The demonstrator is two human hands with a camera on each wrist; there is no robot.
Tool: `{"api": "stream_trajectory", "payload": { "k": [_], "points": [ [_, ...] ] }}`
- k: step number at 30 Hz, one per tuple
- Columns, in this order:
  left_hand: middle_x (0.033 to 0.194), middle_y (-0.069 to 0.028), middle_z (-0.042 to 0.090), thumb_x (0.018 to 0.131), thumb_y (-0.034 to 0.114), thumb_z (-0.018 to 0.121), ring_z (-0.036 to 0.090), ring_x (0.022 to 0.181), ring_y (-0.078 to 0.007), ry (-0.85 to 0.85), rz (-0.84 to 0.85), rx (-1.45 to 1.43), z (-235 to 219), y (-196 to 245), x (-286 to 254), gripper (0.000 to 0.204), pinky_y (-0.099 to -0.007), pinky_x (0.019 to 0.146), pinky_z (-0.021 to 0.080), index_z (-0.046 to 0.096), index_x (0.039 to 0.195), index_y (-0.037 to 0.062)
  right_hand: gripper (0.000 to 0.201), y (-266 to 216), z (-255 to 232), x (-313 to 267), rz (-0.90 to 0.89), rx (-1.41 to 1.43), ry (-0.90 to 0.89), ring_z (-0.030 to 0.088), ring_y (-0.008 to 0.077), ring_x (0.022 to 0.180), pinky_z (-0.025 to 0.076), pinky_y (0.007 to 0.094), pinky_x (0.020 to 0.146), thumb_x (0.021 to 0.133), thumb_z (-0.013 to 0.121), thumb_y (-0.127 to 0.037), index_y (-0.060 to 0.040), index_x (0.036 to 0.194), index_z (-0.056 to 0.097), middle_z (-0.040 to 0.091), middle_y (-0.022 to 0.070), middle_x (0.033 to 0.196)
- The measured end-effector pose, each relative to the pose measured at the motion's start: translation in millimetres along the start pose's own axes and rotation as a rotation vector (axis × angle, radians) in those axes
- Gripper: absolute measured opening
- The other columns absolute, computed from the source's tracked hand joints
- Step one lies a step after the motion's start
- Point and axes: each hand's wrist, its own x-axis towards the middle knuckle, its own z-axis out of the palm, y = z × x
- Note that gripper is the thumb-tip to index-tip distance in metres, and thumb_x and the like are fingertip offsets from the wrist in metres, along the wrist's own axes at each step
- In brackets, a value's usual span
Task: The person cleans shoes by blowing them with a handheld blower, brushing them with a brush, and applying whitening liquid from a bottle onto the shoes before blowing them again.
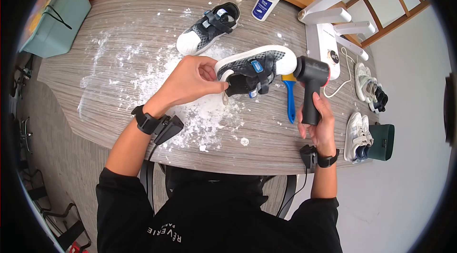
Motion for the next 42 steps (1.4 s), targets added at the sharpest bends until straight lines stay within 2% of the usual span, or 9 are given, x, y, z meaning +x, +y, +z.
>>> {"api": "stream_trajectory", "payload": {
  "k": [5,9,12,18,23,28,36,40,42],
  "points": [
    [0.081,-0.01,0.071,0.086,0.027,0.077,0.068,0.073,-0.0153,-0.071,-0.105,-0.304,4,7,-3,0.039,-0.0265,0.071,0.056,0.073,0.099,-0.0101,0.049,0,12,4,-0.268,-0.236,0.056,0.056,0.0198,0.042,0.042,0.0278,0.036,0.108,0.048,-0.035,0.001,0.14,0.039,0.061,0.0149,0.068],
    [0.082,-0.0147,0.07,0.091,0.029,0.071,0.07,0.074,-0.0196,-0.144,-0.21,-0.451,6,5,-3,0.041,-0.03,0.072,0.058,0.071,0.096,-0.012,0.044,7,30,-1,-0.261,-0.295,0.073,0.057,0.0166,0.045,0.043,0.0272,0.04,0.108,0.051,-0.028,0.0004,0.139,0.041,0.062,0.0113,0.068],
    [0.086,-0.0179,0.069,0.093,0.028,0.066,0.07,0.074,-0.0224,-0.203,-0.219,-0.583,8,2,-3,0.041,-0.0322,0.072,0.059,0.069,0.094,-0.0132,0.041,12,47,-7,-0.163,-0.432,-0.076,0.055,0.0116,0.048,0.043,0.0278,0.045,0.106,0.056,-0.023,0.0017,0.136,0.043,0.061,0.0063,0.068],
    [0.089,-0.0182,0.069,0.094,0.025,0.062,0.069,0.072,-0.0231,-0.156,-0.242,-0.833,4,7,-6,0.04,-0.0341,0.07,0.06,0.068,0.096,-0.0143,0.044,8,50,-5,-0.101,-0.26,-0.128,0.055,0.0147,0.044,0.044,0.0277,0.042,0.106,0.055,-0.024,0.0019,0.139,0.043,0.06,0.0089,0.066],
    [0.09,-0.0159,0.071,0.092,0.027,0.064,0.07,0.071,-0.0182,-0.124,-0.19,-0.453,7,8,-6,0.04,-0.0308,0.067,0.06,0.071,0.096,-0.0127,0.055,2,51,1,-0.019,-0.038,-0.129,0.05,0.0206,0.035,0.041,0.0286,0.033,0.106,0.048,-0.037,0.003,0.144,0.043,0.058,0.0152,0.063],
    [0.073,-0.0131,0.07,0.092,0.033,0.071,0.07,0.061,-0.0164,-0.086,-0.176,-0.358,7,8,-5,0.045,-0.0263,0.056,0.057,0.071,0.093,-0.0114,0.056,3,46,9,0.005,-0.055,-0.105,0.05,0.0212,0.034,0.04,0.0289,0.032,0.106,0.047,-0.039,0.0045,0.142,0.044,0.057,0.0151,0.062],
    [0.061,-0.0137,0.065,0.097,0.036,0.067,0.064,0.047,-0.0168,-0.063,-0.273,-0.14,8,21,-8,0.054,-0.028,0.045,0.053,0.06,0.117,-0.0144,0.048,6,30,16,-0.001,-0.046,-0.076,0.052,0.0218,0.037,0.041,0.0305,0.034,0.105,0.053,-0.039,0.0004,0.132,0.048,0.061,0.0142,0.064],
    [0.056,-0.0134,0.061,0.099,0.038,0.065,0.059,0.042,-0.0161,-0.067,-0.28,-0.053,12,23,-10,0.052,-0.0306,0.042,0.046,0.063,0.116,-0.0109,0.046,0,24,17,-0.028,-0.078,-0.08,0.052,0.0203,0.037,0.041,0.0298,0.035,0.105,0.053,-0.036,0.001,0.132,0.048,0.061,0.0134,0.065],
    [0.051,-0.0065,0.056,0.104,0.034,0.059,0.052,0.04,-0.0114,0.008,-0.062,0.242,13,17,-9,0.04,-0.027,0.043,0.04,0.063,0.115,-0.0046,0.044,-8,23,17,-0.135,-0.208,-0.061,0.053,0.0161,0.04,0.041,0.0276,0.037,0.105,0.057,-0.029,0.0024,0.135,0.049,0.061,0.0102,0.065]
  ]
}}
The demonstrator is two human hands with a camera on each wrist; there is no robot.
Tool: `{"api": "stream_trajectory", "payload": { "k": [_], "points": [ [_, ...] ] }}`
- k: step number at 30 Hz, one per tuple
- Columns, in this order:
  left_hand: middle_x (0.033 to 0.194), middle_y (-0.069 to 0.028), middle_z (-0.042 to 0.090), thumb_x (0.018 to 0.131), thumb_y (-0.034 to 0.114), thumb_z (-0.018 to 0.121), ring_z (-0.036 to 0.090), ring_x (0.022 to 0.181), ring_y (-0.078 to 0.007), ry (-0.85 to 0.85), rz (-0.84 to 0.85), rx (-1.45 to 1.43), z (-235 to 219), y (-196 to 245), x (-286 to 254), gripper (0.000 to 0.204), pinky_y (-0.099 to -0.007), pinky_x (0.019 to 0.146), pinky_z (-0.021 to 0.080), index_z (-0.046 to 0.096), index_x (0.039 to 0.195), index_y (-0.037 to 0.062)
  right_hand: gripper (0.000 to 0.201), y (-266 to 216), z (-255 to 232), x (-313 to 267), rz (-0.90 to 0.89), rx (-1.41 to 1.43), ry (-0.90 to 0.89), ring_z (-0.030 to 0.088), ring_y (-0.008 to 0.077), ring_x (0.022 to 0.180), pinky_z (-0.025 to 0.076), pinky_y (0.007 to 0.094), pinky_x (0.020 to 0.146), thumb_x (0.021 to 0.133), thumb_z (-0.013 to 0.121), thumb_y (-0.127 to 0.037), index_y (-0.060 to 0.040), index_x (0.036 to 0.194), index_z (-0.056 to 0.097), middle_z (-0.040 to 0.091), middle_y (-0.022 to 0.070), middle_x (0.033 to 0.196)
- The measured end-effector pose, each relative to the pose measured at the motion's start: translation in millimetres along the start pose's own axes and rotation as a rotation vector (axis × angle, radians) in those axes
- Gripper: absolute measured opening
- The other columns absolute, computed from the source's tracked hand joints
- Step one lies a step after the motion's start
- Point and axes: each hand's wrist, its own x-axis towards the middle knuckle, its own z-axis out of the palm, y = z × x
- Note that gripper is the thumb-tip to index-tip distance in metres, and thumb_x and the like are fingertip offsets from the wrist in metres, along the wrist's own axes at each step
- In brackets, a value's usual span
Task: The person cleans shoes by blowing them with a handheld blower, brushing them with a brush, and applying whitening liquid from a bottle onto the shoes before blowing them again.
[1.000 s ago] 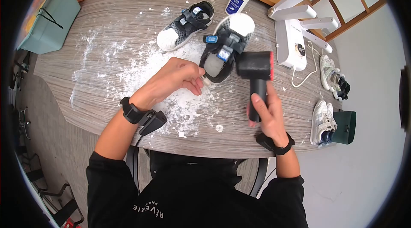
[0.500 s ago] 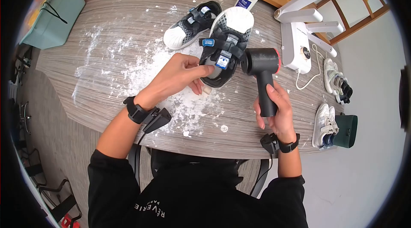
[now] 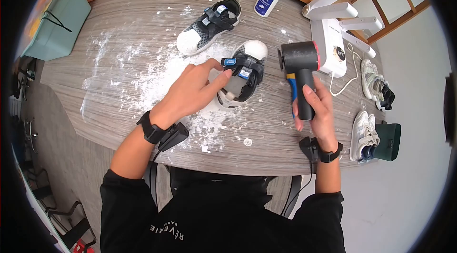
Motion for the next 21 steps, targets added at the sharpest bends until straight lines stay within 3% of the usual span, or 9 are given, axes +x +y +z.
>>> {"api": "stream_trajectory", "payload": {
  "k": [3,4,5,8,13,14,17,19,21],
  "points": [
    [0.048,-0.0035,0.05,0.103,0.028,0.063,0.042,0.039,-0.0104,0.109,0.144,0.108,-15,14,-8,0.031,-0.0278,0.044,0.036,0.066,0.113,-0.001,0.046,-2,-6,1,-0.181,-0.237,0.115,0.054,0.0116,0.045,0.041,0.025,0.041,0.103,0.061,-0.022,0.0034,0.139,0.048,0.06,0.0064,0.065],
    [0.052,-0.0006,0.05,0.093,0.023,0.076,0.041,0.044,-0.0098,0.12,0.2,0.097,-21,16,-12,0.03,-0.0265,0.047,0.036,0.069,0.115,0.0031,0.048,-1,-10,0,-0.219,-0.272,0.145,0.056,0.0098,0.054,0.043,0.024,0.048,0.101,0.064,-0.018,0.0028,0.141,0.049,0.062,0.0062,0.071],
    [0.052,-0.0006,0.05,0.093,0.023,0.076,0.041,0.044,-0.0098,0.106,0.198,0.111,-22,15,-13,0.03,-0.0265,0.047,0.036,0.069,0.115,0.0031,0.048,1,-12,1,-0.215,-0.254,0.154,0.056,0.0098,0.054,0.043,0.024,0.048,0.101,0.064,-0.018,0.0028,0.141,0.049,0.062,0.0062,0.071],
    [0.068,0.0002,0.055,0.069,0.017,0.093,0.05,0.059,-0.0094,-0.088,0.387,0.035,-21,15,-18,0.049,-0.0257,0.054,0.039,0.074,0.114,0.006,0.049,6,-18,4,-0.347,-0.387,0.175,0.061,0.0129,0.067,0.049,0.0287,0.062,0.095,0.068,-0.015,0.0006,0.14,0.053,0.068,0.0107,0.087],
    [0.073,-0.0015,0.058,0.069,0.01,0.091,0.051,0.063,-0.0114,-0.231,0.425,0.174,-13,19,-16,0.036,-0.0262,0.058,0.04,0.075,0.1,0.0035,0.053,27,-24,14,-0.589,-0.561,0.235,0.069,0.0277,0.077,0.052,0.0343,0.07,0.092,0.071,-0.013,-0.0021,0.14,0.053,0.071,0.0179,0.095],
    [0.074,-0.0023,0.059,0.069,0.005,0.089,0.051,0.063,-0.0119,-0.166,0.426,0.164,-9,15,-16,0.031,-0.0263,0.058,0.04,0.075,0.097,0.0025,0.055,28,-24,14,-0.723,-0.64,0.222,0.071,0.0333,0.081,0.053,0.036,0.073,0.09,0.072,-0.012,-0.0034,0.14,0.053,0.071,0.0196,0.098],
    [0.076,-0.0052,0.062,0.069,-0.005,0.081,0.053,0.065,-0.013,-0.125,0.441,0.164,-2,12,-13,0.024,-0.0265,0.061,0.04,0.072,0.091,-0.0008,0.055,23,-28,6,-0.732,-0.613,0.203,0.07,0.0392,0.086,0.054,0.0371,0.073,0.087,0.073,-0.01,-0.0064,0.139,0.055,0.072,0.0198,0.103],
    [0.068,-0.0036,0.055,0.068,-0.005,0.081,0.05,0.061,-0.0132,-0.048,0.5,0.098,1,13,-11,0.025,-0.0263,0.059,0.04,0.073,0.091,0.001,0.055,27,-32,5,-0.73,-0.6,0.229,0.07,0.0385,0.087,0.055,0.0386,0.074,0.085,0.073,-0.008,-0.0073,0.137,0.057,0.071,0.0186,0.107],
    [0.072,-0.0048,0.06,0.07,-0.005,0.082,0.051,0.062,-0.0129,-0.045,0.501,0.117,-2,5,-13,0.024,-0.0267,0.06,0.041,0.071,0.091,-0.0008,0.056,30,-37,9,-0.94,-0.779,0.317,0.069,0.0369,0.079,0.054,0.0388,0.068,0.083,0.076,-0.01,-0.0094,0.136,0.058,0.071,0.0141,0.104]
  ]
}}
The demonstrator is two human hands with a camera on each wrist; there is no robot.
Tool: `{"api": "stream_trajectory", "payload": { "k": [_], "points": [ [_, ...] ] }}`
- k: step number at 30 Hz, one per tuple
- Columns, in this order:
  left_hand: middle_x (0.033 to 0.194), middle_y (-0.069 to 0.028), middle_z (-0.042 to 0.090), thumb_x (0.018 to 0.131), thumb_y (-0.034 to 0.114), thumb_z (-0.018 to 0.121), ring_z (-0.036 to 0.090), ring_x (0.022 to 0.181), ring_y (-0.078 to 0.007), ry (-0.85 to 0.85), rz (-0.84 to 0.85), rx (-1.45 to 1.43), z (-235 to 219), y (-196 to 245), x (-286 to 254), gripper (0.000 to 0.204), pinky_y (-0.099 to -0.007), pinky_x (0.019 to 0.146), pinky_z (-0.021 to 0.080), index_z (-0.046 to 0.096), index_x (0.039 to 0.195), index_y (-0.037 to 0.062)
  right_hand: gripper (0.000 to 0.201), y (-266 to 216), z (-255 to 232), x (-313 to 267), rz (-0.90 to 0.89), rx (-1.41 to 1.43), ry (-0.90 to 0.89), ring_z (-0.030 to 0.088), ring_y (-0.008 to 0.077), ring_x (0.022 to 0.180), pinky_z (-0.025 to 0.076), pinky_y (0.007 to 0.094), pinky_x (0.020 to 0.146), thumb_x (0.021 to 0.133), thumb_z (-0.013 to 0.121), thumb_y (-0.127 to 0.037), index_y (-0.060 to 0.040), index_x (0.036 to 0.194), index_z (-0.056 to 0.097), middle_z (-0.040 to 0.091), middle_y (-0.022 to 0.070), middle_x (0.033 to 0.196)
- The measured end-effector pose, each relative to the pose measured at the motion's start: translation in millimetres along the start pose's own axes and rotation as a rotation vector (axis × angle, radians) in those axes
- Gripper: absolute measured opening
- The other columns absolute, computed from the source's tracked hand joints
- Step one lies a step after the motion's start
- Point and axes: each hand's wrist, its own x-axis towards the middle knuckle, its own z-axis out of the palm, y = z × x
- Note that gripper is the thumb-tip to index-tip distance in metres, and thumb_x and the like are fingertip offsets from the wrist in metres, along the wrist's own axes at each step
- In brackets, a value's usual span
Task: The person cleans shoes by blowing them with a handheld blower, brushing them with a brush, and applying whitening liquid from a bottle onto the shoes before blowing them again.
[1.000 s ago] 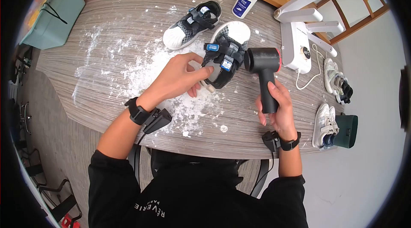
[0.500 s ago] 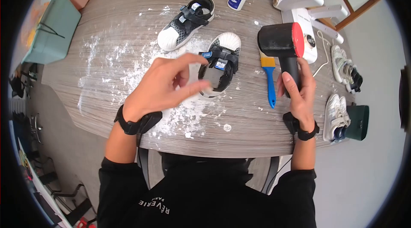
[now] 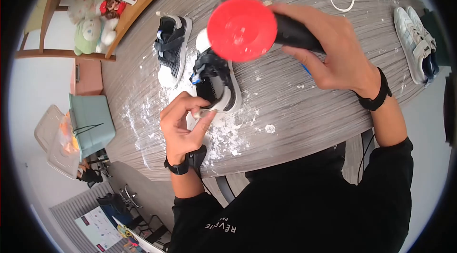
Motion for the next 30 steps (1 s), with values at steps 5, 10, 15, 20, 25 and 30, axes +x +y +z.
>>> {"api": "stream_trajectory", "payload": {
  "k": [5,10,15,20,25,30],
  "points": [
    [0.088,-0.0058,0.064,0.086,0.003,0.079,0.062,0.073,-0.0111,0.261,-0.194,-0.407,3,11,-1,0.022,-0.0227,0.066,0.047,0.064,0.101,-0.0021,0.059,-15,-10,-2,-0.057,-0.054,-0.194,0.069,0.0315,0.077,0.052,0.0365,0.065,0.08,0.076,-0.015,-0.0055,0.136,0.059,0.071,0.0129,0.101],
    [0.092,-0.004,0.065,0.092,0.011,0.075,0.058,0.08,-0.0087,0.3,-0.187,-0.535,9,-3,-2,0.025,-0.0209,0.073,0.047,0.06,0.107,-0.003,0.048,-35,0,-9,-0.254,-0.003,-0.25,0.064,0.021,0.07,0.049,0.0327,0.056,0.081,0.07,-0.016,-0.0112,0.129,0.067,0.065,0.0051,0.095],
    [0.088,-0.0061,0.065,0.094,0.012,0.07,0.054,0.07,-0.0102,0.279,-0.182,-0.871,10,-1,3,0.028,-0.024,0.066,0.046,0.057,0.113,-0.0052,0.04,-39,10,-14,-0.284,-0.037,-0.302,0.058,0.0184,0.067,0.047,0.0318,0.057,0.085,0.064,-0.015,-0.0115,0.125,0.067,0.054,0.0029,0.083],
    [0.086,-0.0085,0.066,0.094,0.01,0.067,0.055,0.066,-0.0116,0.282,-0.118,-0.951,7,-11,2,0.027,-0.0283,0.062,0.046,0.057,0.114,-0.0069,0.039,-36,9,-11,-0.261,-0.104,-0.277,0.056,0.018,0.068,0.048,0.031,0.061,0.083,0.066,-0.014,-0.0108,0.121,0.069,0.052,0.0019,0.083],
    [0.092,-0.0089,0.069,0.093,0.006,0.067,0.058,0.07,-0.0113,0.239,-0.23,-0.859,11,-1,-1,0.028,-0.027,0.064,0.047,0.058,0.115,-0.0082,0.041,-39,13,-12,-0.291,-0.113,-0.283,0.056,0.0174,0.07,0.047,0.0303,0.059,0.081,0.067,-0.014,-0.0125,0.122,0.069,0.052,0.0018,0.084],
    [0.104,-0.0131,0.072,0.094,-0.001,0.066,0.068,0.088,-0.0142,0.166,-0.218,-0.898,9,-5,-2,0.027,-0.0272,0.079,0.054,0.059,0.117,-0.0103,0.043,-40,18,-15,-0.301,-0.122,-0.254,0.057,0.0166,0.07,0.047,0.03,0.057,0.08,0.067,-0.014,-0.0135,0.123,0.068,0.053,0.0021,0.085]
  ]
}}
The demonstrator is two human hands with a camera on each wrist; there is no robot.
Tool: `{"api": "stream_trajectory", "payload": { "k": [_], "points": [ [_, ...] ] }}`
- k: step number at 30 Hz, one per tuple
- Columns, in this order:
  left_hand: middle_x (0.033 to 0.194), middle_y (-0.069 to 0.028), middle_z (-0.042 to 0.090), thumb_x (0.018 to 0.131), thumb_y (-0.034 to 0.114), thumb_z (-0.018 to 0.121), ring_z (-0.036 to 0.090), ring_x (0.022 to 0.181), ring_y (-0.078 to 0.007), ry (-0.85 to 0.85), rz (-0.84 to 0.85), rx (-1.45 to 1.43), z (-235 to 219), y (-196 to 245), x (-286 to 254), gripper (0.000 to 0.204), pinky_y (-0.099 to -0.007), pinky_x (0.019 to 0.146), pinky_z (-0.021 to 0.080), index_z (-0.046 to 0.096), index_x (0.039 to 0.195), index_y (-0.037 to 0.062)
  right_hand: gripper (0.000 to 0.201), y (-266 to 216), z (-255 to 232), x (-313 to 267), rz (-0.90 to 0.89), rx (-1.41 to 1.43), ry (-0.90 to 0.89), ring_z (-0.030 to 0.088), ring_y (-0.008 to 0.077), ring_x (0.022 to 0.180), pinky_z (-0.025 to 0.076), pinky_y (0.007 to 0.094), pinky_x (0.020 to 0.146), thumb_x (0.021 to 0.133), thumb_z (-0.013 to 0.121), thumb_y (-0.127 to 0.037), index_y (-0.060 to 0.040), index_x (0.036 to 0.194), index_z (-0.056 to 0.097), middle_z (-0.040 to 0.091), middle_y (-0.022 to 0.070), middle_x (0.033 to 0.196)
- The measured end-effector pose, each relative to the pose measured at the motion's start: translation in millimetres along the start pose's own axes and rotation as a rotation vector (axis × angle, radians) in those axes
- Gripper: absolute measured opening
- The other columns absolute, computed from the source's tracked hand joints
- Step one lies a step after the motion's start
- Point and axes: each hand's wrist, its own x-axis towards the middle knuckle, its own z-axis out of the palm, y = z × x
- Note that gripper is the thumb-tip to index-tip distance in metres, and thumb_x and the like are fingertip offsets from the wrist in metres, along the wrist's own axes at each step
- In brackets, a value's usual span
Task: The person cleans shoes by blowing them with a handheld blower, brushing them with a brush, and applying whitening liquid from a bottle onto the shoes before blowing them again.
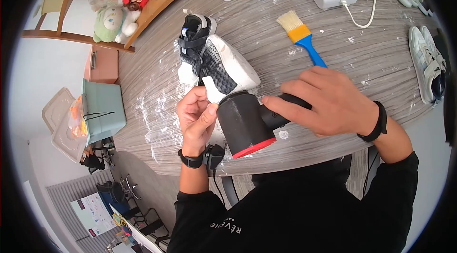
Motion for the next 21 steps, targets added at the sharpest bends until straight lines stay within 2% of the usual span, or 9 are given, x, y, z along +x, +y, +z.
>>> {"api": "stream_trajectory", "payload": {
  "k": [1,5,9,11,14,15,17,21],
  "points": [
    [0.106,-0.0144,0.073,0.094,0.003,0.07,0.07,0.092,-0.016,-0.017,-0.003,-0.031,0,0,0,0.029,-0.0291,0.086,0.055,0.059,0.118,-0.0112,0.043,0,1,1,0.009,0.018,0.021,0.057,0.0166,0.07,0.047,0.03,0.057,0.08,0.067,-0.013,-0.014,0.124,0.068,0.054,0.0022,0.085],
    [0.108,-0.0158,0.073,0.092,0.013,0.079,0.07,0.095,-0.0162,-0.069,-0.036,0.075,-8,-7,-6,0.041,-0.0289,0.086,0.055,0.059,0.118,-0.0114,0.047,0,1,1,0.028,0.05,0.029,0.058,0.0179,0.07,0.047,0.0305,0.057,0.08,0.068,-0.013,-0.0151,0.127,0.066,0.056,0.0028,0.087],
    [0.108,-0.0166,0.073,0.092,0.011,0.079,0.07,0.096,-0.0162,-0.114,-0.007,0.025,-10,-9,-5,0.038,-0.0285,0.085,0.055,0.06,0.116,-0.0111,0.052,10,-9,3,0.049,0.074,0.008,0.059,0.0184,0.07,0.047,0.0311,0.056,0.078,0.071,-0.015,-0.0148,0.13,0.065,0.056,0.0025,0.087],
    [0.107,-0.0154,0.073,0.092,0.01,0.078,0.07,0.094,-0.0152,0.018,-0.01,0.04,3,-4,-5,0.034,-0.0274,0.084,0.055,0.06,0.114,-0.0102,0.057,16,-14,-1,0.16,0.03,0.031,0.06,0.0187,0.068,0.047,0.0322,0.054,0.076,0.074,-0.018,-0.0138,0.132,0.063,0.055,0.0019,0.085],
    [0.104,-0.0133,0.073,0.094,0.006,0.075,0.069,0.09,-0.0136,0.041,0.013,0.009,11,-3,-2,0.027,-0.0255,0.082,0.054,0.06,0.111,-0.0088,0.058,12,-18,1,0.189,0.091,0.047,0.06,0.0194,0.064,0.046,0.0333,0.052,0.076,0.075,-0.018,-0.0142,0.132,0.063,0.054,0.0015,0.083],
    [0.104,-0.0133,0.073,0.094,0.006,0.075,0.069,0.09,-0.0136,0.04,0.013,0.008,9,-4,-2,0.027,-0.0255,0.082,0.054,0.06,0.111,-0.0088,0.058,8,-17,2,0.189,0.09,0.047,0.06,0.0194,0.064,0.046,0.0333,0.052,0.076,0.075,-0.018,-0.0142,0.132,0.063,0.054,0.0015,0.083],
    [0.101,-0.0115,0.073,0.095,0.002,0.072,0.068,0.088,-0.0122,-0.068,0.025,0.018,2,-8,-3,0.021,-0.0239,0.082,0.053,0.061,0.11,-0.0078,0.057,2,-14,2,0.116,0.125,-0.036,0.059,0.0208,0.062,0.045,0.0343,0.051,0.078,0.075,-0.02,-0.014,0.133,0.062,0.053,0.0023,0.082],
    [0.099,-0.0105,0.073,0.095,0.002,0.072,0.068,0.087,-0.0113,-0.065,0.064,0.165,4,-8,-4,0.02,-0.0232,0.081,0.053,0.061,0.11,-0.007,0.055,9,-17,1,0.121,0.127,-0.077,0.058,0.0209,0.061,0.043,0.0353,0.05,0.079,0.075,-0.022,-0.0127,0.132,0.063,0.052,0.0027,0.079]
  ]
}}
